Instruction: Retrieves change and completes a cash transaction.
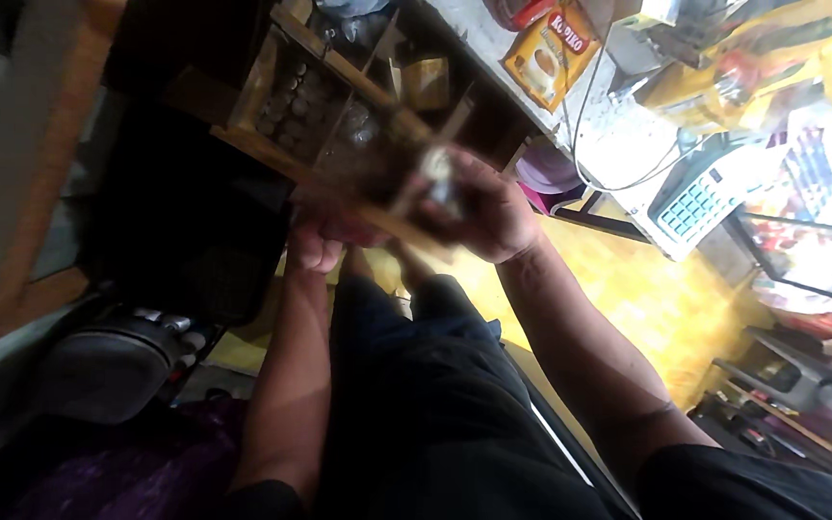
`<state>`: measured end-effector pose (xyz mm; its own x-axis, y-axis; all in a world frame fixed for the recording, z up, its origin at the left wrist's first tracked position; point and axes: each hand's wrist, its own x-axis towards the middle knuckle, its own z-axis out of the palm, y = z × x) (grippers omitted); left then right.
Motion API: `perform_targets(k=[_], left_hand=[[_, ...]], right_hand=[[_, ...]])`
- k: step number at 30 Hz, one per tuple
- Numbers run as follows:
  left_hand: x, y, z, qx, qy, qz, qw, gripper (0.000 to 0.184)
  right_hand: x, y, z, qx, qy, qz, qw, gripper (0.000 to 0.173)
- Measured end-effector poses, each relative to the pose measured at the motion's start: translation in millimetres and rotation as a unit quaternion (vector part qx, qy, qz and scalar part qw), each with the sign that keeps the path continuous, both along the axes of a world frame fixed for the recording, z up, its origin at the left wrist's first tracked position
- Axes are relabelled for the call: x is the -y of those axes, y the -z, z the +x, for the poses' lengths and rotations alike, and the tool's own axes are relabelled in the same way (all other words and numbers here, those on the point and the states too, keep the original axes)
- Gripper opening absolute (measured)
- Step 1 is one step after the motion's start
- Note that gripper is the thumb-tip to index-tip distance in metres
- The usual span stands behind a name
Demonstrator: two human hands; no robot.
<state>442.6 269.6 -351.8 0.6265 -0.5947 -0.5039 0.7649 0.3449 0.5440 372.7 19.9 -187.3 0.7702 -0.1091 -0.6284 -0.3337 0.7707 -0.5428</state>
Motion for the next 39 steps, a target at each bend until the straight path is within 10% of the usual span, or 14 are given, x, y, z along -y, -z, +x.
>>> perform_targets(k=[24,33,39], left_hand=[[1.3,-0.8,0.3,-0.021,-0.015,-0.012,1.000,0.012],[6.3,-7.8,-3.5,-0.046,-0.049,0.026,0.997,0.029],[4.9,-12.2,-0.2,0.001,-0.030,-0.046,0.999,0.014]], right_hand=[[0.5,13.4,-2.0,0.034,-0.030,-0.023,0.999,0.023],[-22.9,9.2,-70.0,-0.308,-0.094,-0.031,0.946,0.027],[-26.1,27.1,-16.6,-0.126,-0.288,-0.390,0.866,0.011]])
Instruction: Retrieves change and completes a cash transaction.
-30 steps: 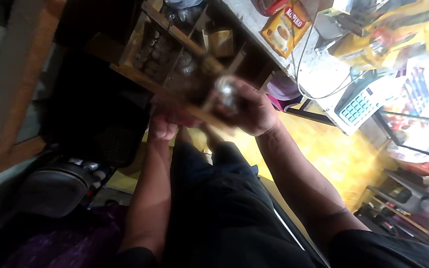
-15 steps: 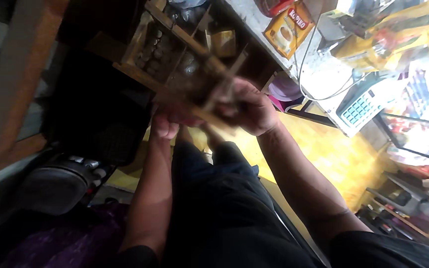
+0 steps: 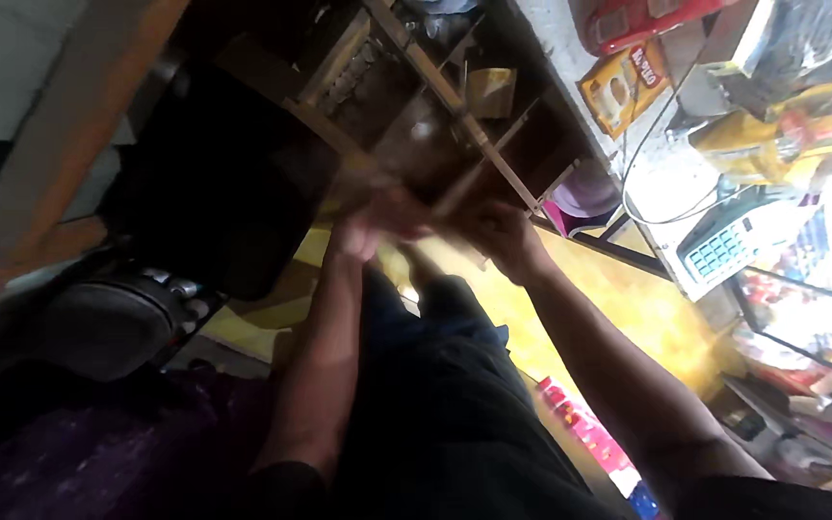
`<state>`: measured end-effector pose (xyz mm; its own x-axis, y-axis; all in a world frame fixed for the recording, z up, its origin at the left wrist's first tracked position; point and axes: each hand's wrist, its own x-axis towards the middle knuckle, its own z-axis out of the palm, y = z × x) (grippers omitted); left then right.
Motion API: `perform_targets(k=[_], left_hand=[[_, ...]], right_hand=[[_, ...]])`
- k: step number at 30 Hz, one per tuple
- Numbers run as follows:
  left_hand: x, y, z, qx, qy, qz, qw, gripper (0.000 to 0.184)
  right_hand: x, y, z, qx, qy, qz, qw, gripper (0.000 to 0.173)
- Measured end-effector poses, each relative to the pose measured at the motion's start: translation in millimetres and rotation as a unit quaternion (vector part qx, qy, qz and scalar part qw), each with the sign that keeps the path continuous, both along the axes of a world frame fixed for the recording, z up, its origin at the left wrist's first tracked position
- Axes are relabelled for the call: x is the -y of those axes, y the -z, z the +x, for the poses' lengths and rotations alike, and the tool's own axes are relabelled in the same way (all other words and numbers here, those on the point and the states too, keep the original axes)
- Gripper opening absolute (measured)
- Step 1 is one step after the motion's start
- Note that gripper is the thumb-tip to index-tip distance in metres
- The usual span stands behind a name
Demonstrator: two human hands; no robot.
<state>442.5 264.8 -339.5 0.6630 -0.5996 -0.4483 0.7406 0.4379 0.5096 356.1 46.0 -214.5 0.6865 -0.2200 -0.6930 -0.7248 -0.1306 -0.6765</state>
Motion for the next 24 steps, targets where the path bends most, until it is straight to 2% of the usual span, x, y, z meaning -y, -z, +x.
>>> perform_targets(k=[2,4,6,8,11,13,15,18,20,24], left_hand=[[0.4,-3.0,0.3,0.006,0.000,0.004,1.000,0.015],[0.2,-8.2,-4.0,-0.024,-0.024,0.041,0.999,0.023],[1.4,-12.4,-3.1,-0.040,-0.036,0.046,0.998,0.024],[1.8,-10.9,-1.1,-0.042,-0.036,0.029,0.998,0.019],[2.5,-5.9,-2.3,-0.045,-0.039,0.010,0.998,0.014],[2.8,-4.0,-2.3,-0.047,-0.043,0.013,0.998,0.010],[0.8,-1.2,-2.9,-0.050,-0.046,0.014,0.998,0.009],[-0.1,-0.6,-2.2,-0.059,-0.037,0.025,0.997,0.011],[0.0,0.1,-1.8,-0.061,-0.034,0.028,0.997,0.013],[-0.4,-3.4,-1.0,-0.068,-0.036,0.046,0.996,0.017]], right_hand=[[-9.6,6.7,49.6,0.030,-0.143,-0.138,0.980,0.021],[-23.4,19.4,92.7,-0.006,-0.265,-0.234,0.935,0.027],[-34.6,28.1,124.4,-0.099,-0.331,-0.271,0.899,0.035],[-38.0,39.7,137.5,-0.147,-0.366,-0.278,0.876,0.033],[-30.4,54.8,139.5,-0.155,-0.385,-0.258,0.873,0.037],[-17.7,62.6,137.1,-0.101,-0.353,-0.217,0.905,0.040],[-8.2,70.4,131.6,-0.044,-0.267,-0.159,0.950,0.044],[-6.1,66.3,131.2,-0.029,-0.200,-0.099,0.974,0.043],[-13.9,64.6,132.7,-0.053,-0.221,-0.142,0.964,0.038],[-37.0,63.1,138.8,-0.146,-0.350,-0.260,0.888,0.037]])
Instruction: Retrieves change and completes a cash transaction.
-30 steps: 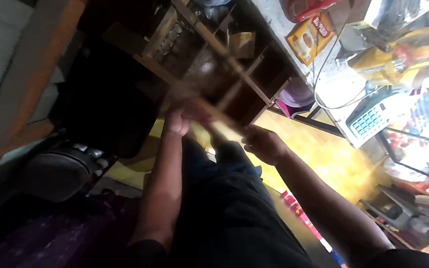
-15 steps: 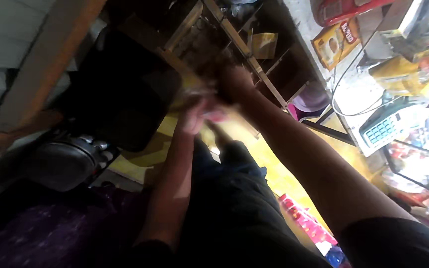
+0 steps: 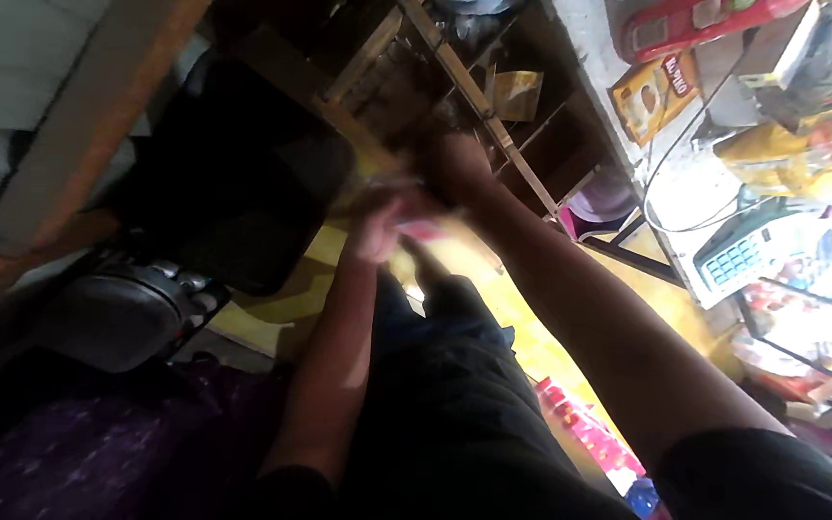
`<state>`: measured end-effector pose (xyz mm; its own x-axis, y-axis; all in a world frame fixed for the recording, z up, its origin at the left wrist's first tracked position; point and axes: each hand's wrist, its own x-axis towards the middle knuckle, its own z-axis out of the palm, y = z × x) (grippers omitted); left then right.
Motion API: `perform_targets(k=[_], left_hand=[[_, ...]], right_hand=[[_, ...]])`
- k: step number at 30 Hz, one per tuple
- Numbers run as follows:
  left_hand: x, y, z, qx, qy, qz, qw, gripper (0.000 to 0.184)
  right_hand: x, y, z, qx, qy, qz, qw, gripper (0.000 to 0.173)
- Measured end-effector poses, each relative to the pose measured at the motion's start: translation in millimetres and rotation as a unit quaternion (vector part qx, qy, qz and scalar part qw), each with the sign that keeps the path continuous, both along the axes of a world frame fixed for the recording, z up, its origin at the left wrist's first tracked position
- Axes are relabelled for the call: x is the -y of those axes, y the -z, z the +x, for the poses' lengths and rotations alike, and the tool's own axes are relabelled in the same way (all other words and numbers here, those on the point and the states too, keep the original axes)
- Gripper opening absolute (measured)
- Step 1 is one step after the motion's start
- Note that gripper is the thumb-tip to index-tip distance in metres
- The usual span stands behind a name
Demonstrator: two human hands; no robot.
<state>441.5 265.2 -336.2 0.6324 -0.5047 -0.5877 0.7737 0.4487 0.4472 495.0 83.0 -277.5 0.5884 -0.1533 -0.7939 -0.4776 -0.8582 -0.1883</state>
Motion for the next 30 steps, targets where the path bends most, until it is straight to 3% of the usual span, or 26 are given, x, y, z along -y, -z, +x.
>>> perform_targets(k=[4,6,9,11,13,16,20,26,30], left_hand=[[1.0,-1.1,0.5,0.008,0.011,-0.002,1.000,0.019],[1.8,-1.6,0.3,0.010,0.011,0.000,1.000,0.022],[0.9,-3.1,-1.2,0.012,0.002,0.005,1.000,0.023],[1.5,-3.7,-1.1,0.016,0.006,0.002,1.000,0.022],[1.6,0.5,-0.9,0.019,0.005,-0.018,1.000,0.018],[1.2,1.2,-1.1,0.022,-0.002,-0.038,0.999,0.012],[0.8,-1.5,0.2,0.028,0.002,-0.040,0.999,0.013],[2.4,-0.3,-1.3,0.025,-0.006,-0.034,0.999,0.015],[1.2,1.0,-2.0,0.026,0.003,-0.032,0.999,0.015]], right_hand=[[2.3,4.4,-1.0,0.003,-0.011,0.025,1.000,0.036],[16.6,0.9,-3.8,0.064,0.067,0.104,0.990,0.041],[38.8,-15.9,-8.6,0.118,0.215,0.227,0.943,0.037],[51.8,-21.8,-11.2,0.150,0.235,0.275,0.920,0.032],[56.3,-22.1,-8.9,0.153,0.194,0.255,0.935,0.027],[36.2,-19.8,-4.3,0.084,0.020,0.097,0.992,0.029],[16.6,-20.0,-5.4,-0.011,-0.126,0.005,0.992,0.034],[27.5,-14.5,-7.4,0.007,-0.139,0.035,0.990,0.033],[40.2,-33.7,-2.8,0.081,-0.029,0.088,0.992,0.028]])
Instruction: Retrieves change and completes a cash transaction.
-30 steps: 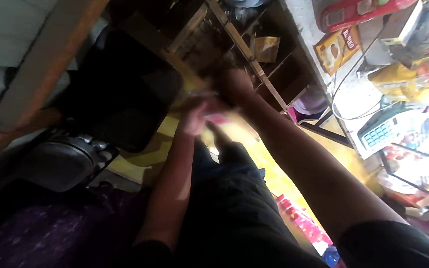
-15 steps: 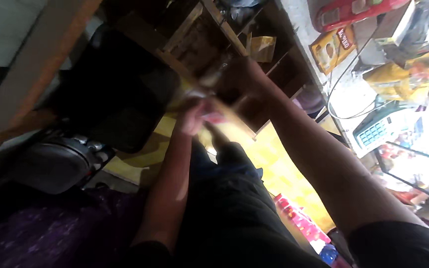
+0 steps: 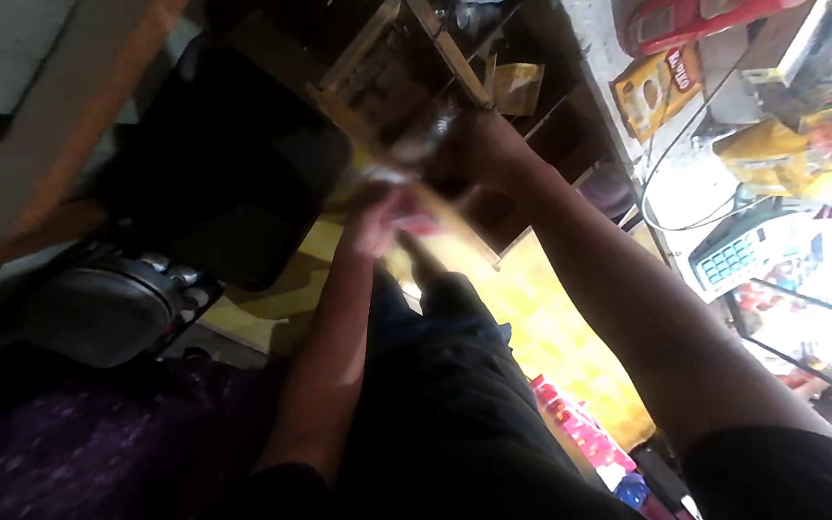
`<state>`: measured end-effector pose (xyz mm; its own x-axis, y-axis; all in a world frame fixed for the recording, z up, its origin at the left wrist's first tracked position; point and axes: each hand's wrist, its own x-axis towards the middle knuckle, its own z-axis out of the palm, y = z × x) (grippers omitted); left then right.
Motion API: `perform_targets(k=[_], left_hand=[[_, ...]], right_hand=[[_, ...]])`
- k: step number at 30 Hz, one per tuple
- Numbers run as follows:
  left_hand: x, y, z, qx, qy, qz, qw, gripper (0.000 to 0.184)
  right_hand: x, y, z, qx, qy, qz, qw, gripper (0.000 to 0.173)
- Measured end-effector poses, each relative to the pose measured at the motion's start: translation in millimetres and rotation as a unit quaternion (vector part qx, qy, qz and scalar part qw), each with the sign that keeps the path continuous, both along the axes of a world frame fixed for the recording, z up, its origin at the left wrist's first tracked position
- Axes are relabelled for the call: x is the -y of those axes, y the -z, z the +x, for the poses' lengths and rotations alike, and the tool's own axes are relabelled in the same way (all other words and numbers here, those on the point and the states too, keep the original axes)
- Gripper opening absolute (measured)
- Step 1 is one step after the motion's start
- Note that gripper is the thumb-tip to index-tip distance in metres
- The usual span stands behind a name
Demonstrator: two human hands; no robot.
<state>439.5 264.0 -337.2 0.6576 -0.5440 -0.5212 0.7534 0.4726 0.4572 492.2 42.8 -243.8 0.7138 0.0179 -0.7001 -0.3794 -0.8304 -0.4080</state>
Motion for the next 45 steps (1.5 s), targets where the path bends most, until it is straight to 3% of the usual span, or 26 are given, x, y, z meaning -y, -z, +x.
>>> perform_targets(k=[3,5,7,9,11,14,18,21,24,28,30,35,39,42,45], left_hand=[[0.0,-1.1,0.2,-0.006,-0.004,0.008,1.000,0.014],[-0.7,-1.0,-0.4,-0.001,0.001,0.011,1.000,0.014],[0.4,-0.4,0.2,-0.002,0.007,0.011,1.000,0.014],[0.1,-0.4,0.6,-0.010,0.008,0.008,1.000,0.011],[-1.1,0.4,0.7,-0.012,0.008,-0.004,1.000,0.008],[0.3,-0.5,0.7,-0.018,0.003,-0.001,1.000,0.008],[0.9,-3.2,0.8,-0.014,0.002,0.016,1.000,0.014],[0.7,-2.3,1.0,-0.008,0.003,0.009,1.000,0.019],[-0.2,2.0,0.3,0.001,0.003,-0.011,1.000,0.013],[-0.5,2.5,-0.2,-0.012,0.000,-0.001,1.000,0.011],[-0.6,1.7,-0.1,-0.014,0.004,0.003,1.000,0.011],[-1.6,1.7,0.0,-0.024,-0.002,0.016,1.000,0.011],[-0.5,0.0,0.5,-0.021,0.007,0.019,1.000,0.012],[-0.1,1.4,0.2,-0.023,0.000,0.024,0.999,0.015],[-1.9,-0.1,-0.3,-0.014,0.011,0.033,0.999,0.019]], right_hand=[[21.5,-12.9,-4.2,0.077,0.114,0.159,0.978,0.019],[27.7,-8.5,-11.3,0.094,0.196,0.334,0.917,0.005],[24.9,-7.7,-14.1,0.039,0.253,0.402,0.879,0.013],[17.3,-1.5,-14.4,-0.003,0.266,0.384,0.884,0.029],[4.9,8.6,-12.4,0.008,0.238,0.285,0.929,0.031],[-16.2,27.0,-6.7,0.023,0.130,0.061,0.989,0.032],[-29.8,33.9,-3.3,-0.032,-0.025,-0.068,0.997,0.040],[-25.1,40.6,-1.3,-0.028,-0.026,-0.046,0.998,0.039],[-10.0,46.7,-5.4,0.034,0.066,0.057,0.996,0.036],[-5.0,35.1,-3.7,0.041,0.173,0.150,0.972,0.038],[-9.6,39.4,-4.8,0.025,0.171,0.109,0.979,0.040],[-33.2,41.5,-3.7,-0.021,0.008,-0.078,0.997,0.040],[-47.5,28.1,-1.2,-0.042,-0.059,-0.114,0.991,0.047],[-37.0,34.2,1.1,-0.046,0.006,-0.052,0.998,0.043],[-18.7,44.5,-5.7,0.012,0.164,0.086,0.983,0.045]])
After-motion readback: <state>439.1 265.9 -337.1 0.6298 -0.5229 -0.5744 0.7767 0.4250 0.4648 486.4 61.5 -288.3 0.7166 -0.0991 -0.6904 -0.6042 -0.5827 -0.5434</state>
